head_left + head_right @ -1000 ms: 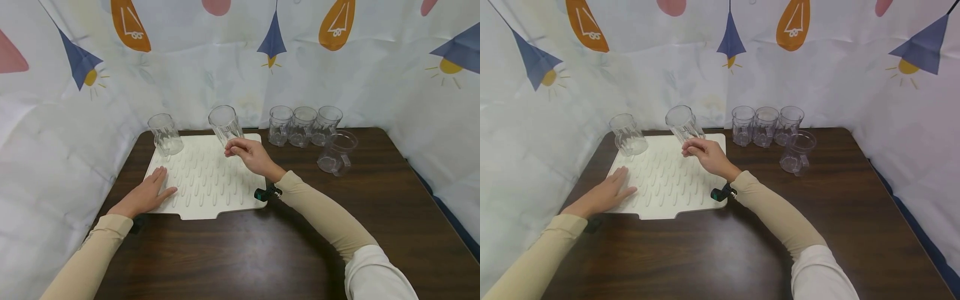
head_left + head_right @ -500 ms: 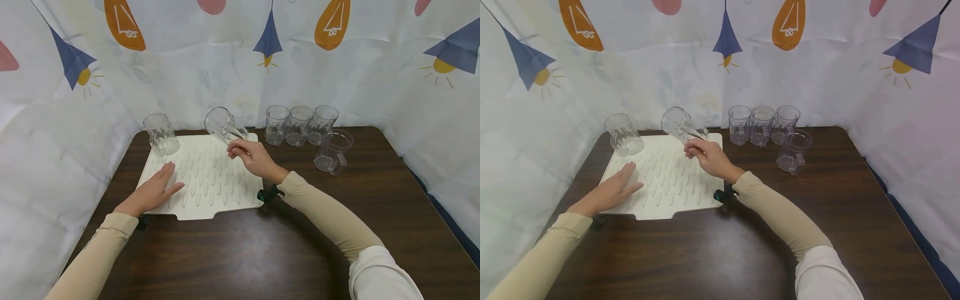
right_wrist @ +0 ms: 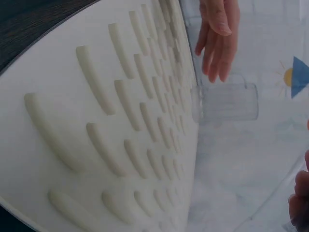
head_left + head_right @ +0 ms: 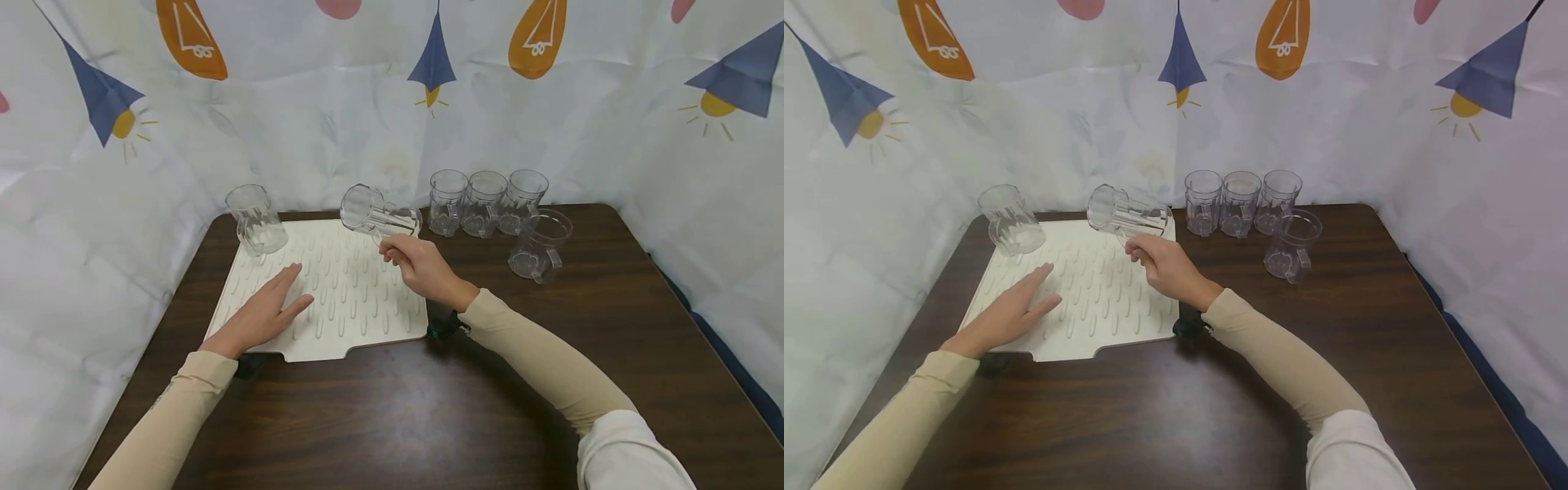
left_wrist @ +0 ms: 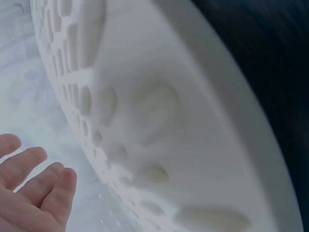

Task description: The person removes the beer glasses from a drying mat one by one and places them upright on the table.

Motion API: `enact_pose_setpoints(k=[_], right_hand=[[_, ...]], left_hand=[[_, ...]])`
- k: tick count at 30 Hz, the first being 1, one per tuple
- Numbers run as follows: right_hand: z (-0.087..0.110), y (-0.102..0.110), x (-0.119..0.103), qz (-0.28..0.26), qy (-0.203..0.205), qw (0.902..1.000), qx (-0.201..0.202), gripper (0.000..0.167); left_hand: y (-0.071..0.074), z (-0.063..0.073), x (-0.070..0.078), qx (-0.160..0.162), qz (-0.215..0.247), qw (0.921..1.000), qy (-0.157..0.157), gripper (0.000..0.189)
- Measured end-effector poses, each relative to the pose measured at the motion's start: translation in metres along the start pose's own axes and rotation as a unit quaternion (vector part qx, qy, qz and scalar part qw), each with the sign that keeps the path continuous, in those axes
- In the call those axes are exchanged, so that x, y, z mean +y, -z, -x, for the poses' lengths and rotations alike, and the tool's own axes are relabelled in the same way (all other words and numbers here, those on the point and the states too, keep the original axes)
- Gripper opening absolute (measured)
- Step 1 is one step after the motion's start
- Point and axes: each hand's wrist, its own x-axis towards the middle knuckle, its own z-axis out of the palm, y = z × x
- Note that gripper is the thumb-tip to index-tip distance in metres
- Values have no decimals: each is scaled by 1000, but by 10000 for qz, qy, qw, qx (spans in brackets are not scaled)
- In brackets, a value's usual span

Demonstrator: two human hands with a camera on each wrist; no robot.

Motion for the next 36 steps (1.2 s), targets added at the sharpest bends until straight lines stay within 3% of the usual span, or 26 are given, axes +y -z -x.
enact_pose_setpoints(k=[13,22,36], right_hand=[[23,2,1,903,427,9950,-39,15],[31,8,1,1490,572,9870,-174,24],[41,13,12,2532,1468,9562,53,34]], left_hand=[[-12,-8,25,497,664,9965,-99,75],[-15,-22,43,860,1539,9841,-219,69],[-27,-46,74,1166,2355,9628,-621,67]])
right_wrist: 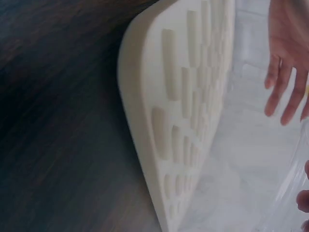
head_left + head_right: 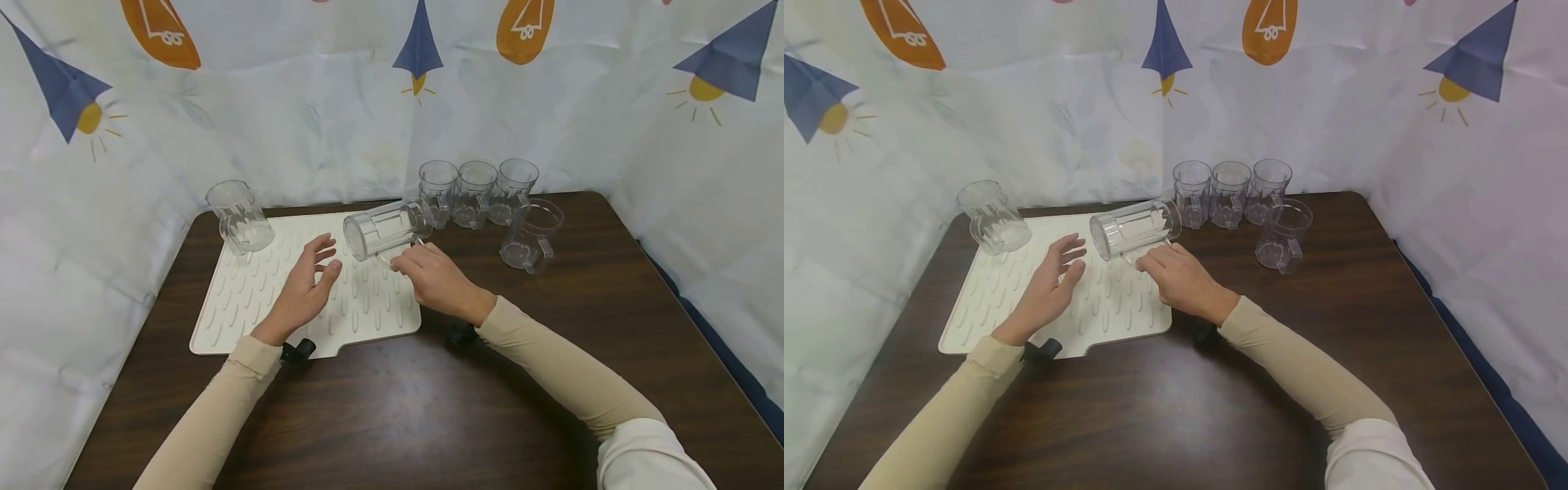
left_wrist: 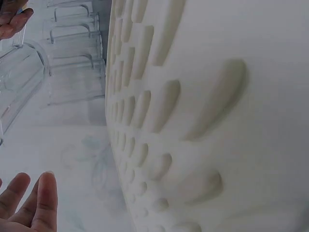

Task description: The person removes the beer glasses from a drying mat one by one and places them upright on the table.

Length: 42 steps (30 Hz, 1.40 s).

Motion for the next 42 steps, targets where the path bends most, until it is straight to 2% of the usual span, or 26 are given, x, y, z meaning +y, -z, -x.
enact_pose_setpoints(k=[7,16,28,34,42], right_hand=[[6,1,3,277,82,9995,-90,33],[11,3,3,526,111,9983,-216,22],[22,5,6,787,262,9964,-178,26],[27,7,6,907,358,9948,-309,25],[35,12,4,944,283,9937,-535,24]], left_hand=[[-15,-8,7,136,468,9988,-88,64],[-30,-18,13,241,1013,9945,-103,69],[-45,-26,18,250,1269,9915,-123,78],[-52,-29,23,286,1362,9900,-250,81],[-60,-30,27,350,1597,9861,-310,76]])
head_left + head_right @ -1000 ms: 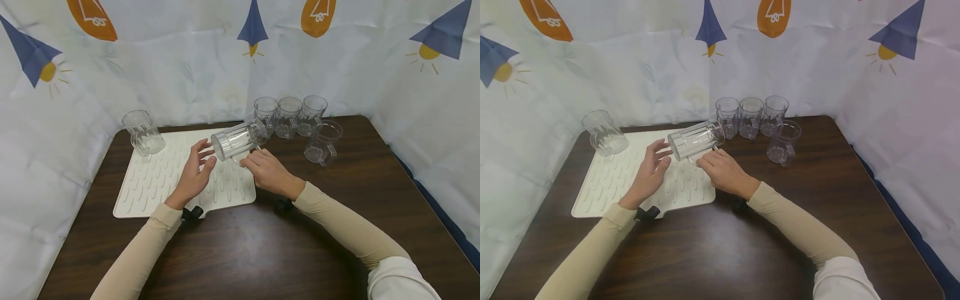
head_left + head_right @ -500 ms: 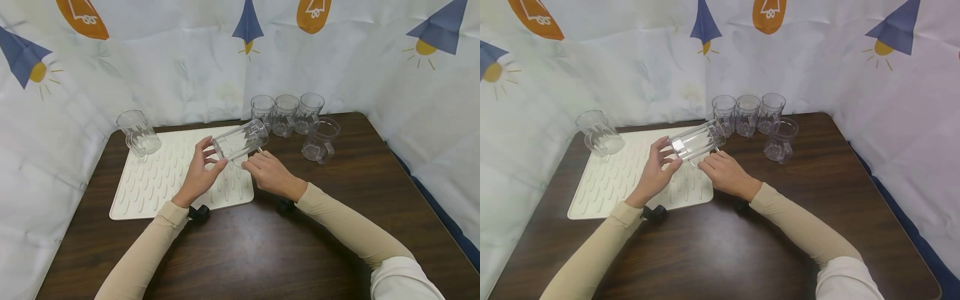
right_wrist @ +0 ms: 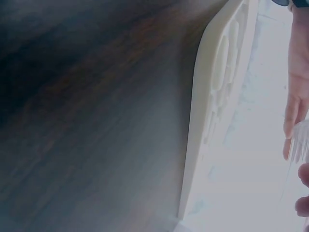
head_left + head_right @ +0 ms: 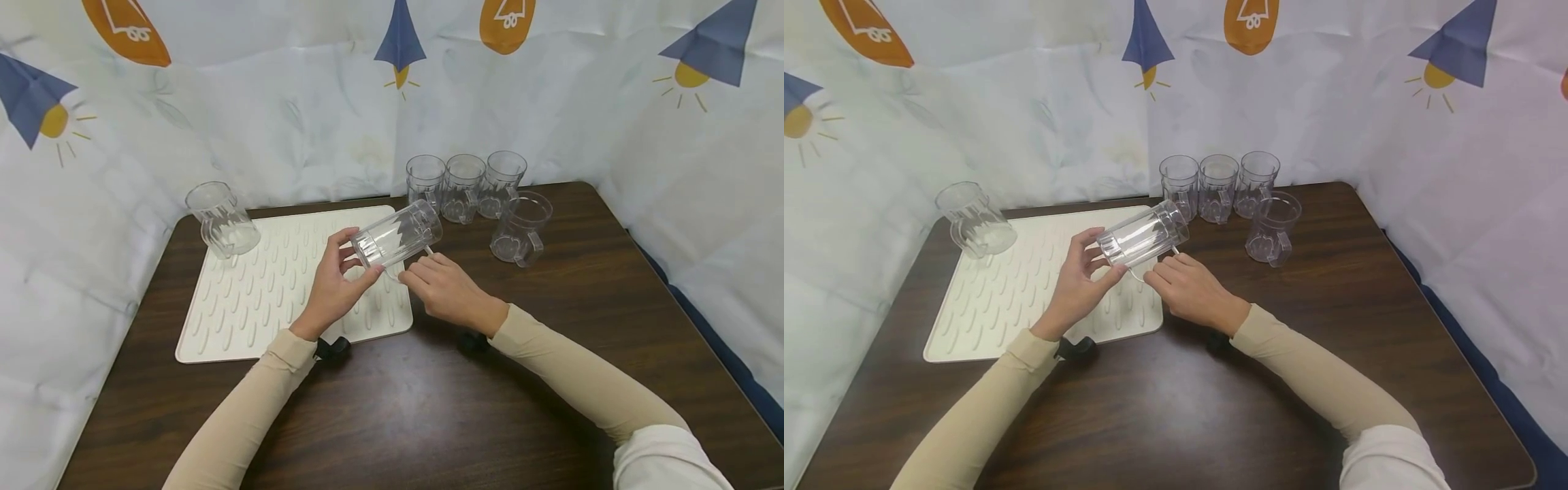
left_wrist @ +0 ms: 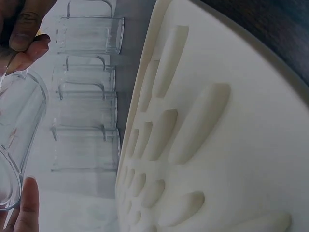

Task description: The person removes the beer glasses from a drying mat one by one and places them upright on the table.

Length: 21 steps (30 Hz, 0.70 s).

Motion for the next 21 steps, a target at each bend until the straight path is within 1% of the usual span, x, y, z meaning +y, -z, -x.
enact_pose_setpoints(k=[7,12,16,21], right_hand=[[5,5,-1,-138,45,9999,-82,28],[5,9,-1,-475,-5,9988,-109,32],[4,12,-1,-837,-53,9964,148,32],[4,18,-1,-1149,-98,9907,727,26]], left_hand=[[-4,1,1,28,-24,10000,-4,74],[-5,3,-1,142,29,9999,-89,74],[-6,3,-2,201,176,9995,-175,73],[-6,3,-1,191,210,9992,-269,73]])
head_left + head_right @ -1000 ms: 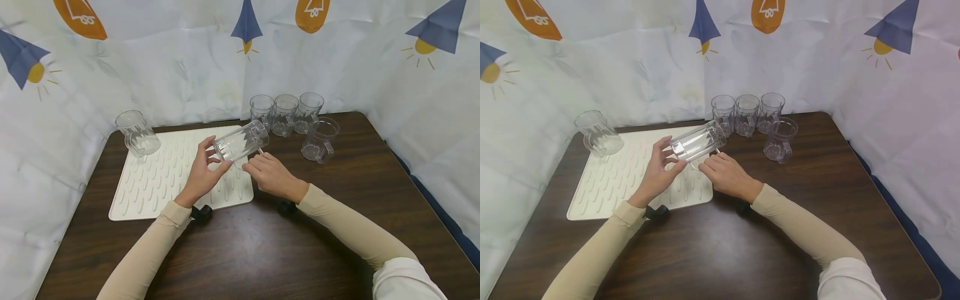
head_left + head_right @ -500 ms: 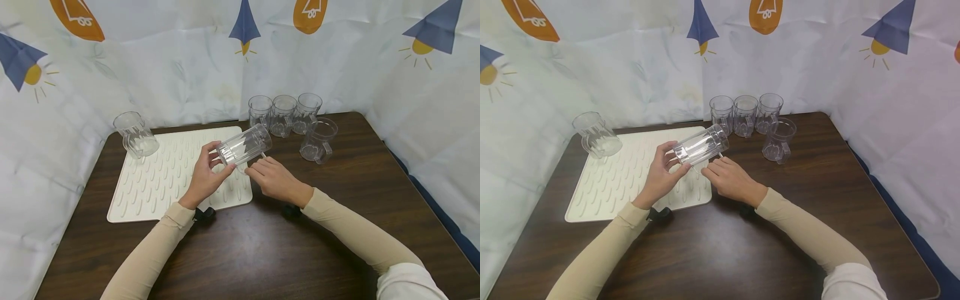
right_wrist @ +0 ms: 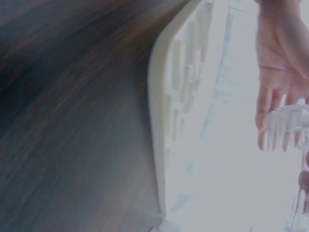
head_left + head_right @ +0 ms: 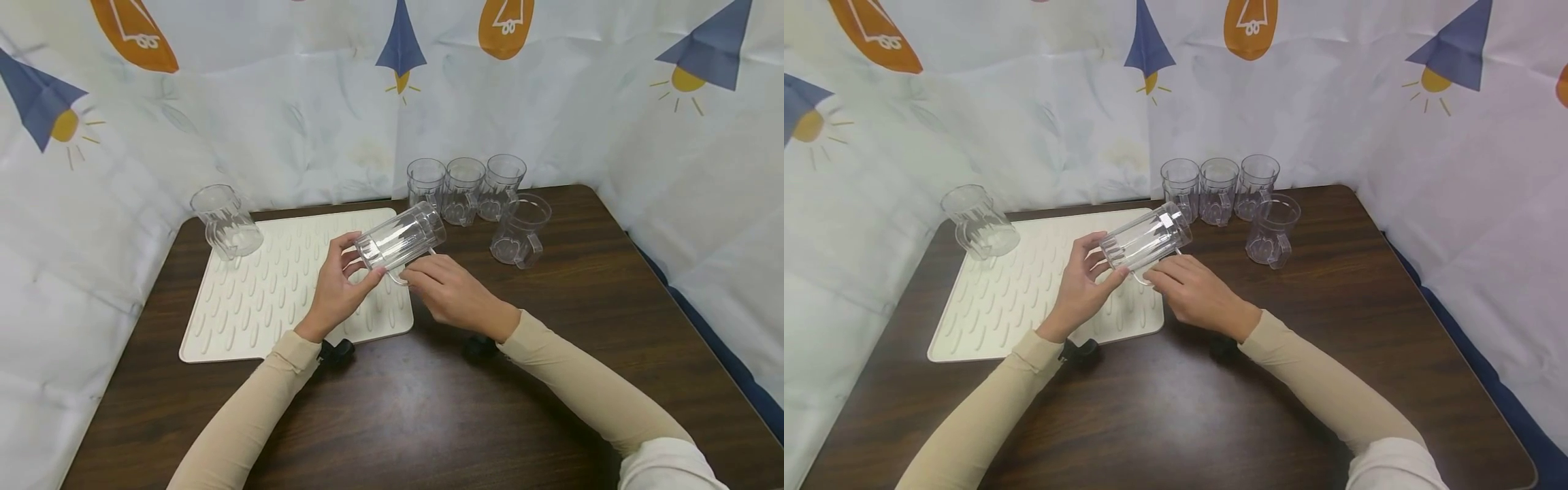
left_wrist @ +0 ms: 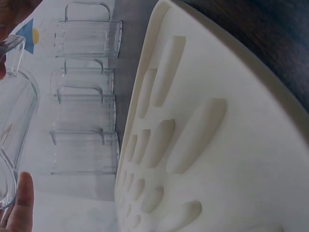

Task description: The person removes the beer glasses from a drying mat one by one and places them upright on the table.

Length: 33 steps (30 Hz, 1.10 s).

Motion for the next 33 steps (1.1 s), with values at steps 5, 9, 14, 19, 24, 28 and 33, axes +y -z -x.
enact_pose_setpoints(k=[5,9,14,19,24,28,33], right_hand=[[0,3,0,-422,-382,9960,682,29],[2,3,1,-993,-1031,9798,1398,29],[8,4,2,-2177,-2384,9235,2074,22],[10,5,-1,-3370,-3646,8344,2392,17],[8,2,-2,-5009,-4413,6916,2760,10],[8,0,-5,-5933,-4766,5854,2794,18],[11,-3,-8,-6411,-4901,5197,2807,23]], left_hand=[[0,1,0,75,-55,9999,-58,73],[-1,1,0,107,-1,9999,-62,73],[-1,0,-1,134,131,9998,-3,73],[-2,-1,0,136,199,9997,55,72],[-3,-2,1,179,262,9994,121,73],[-4,-2,1,169,328,9992,157,72],[-6,-3,0,107,399,9990,183,72]])
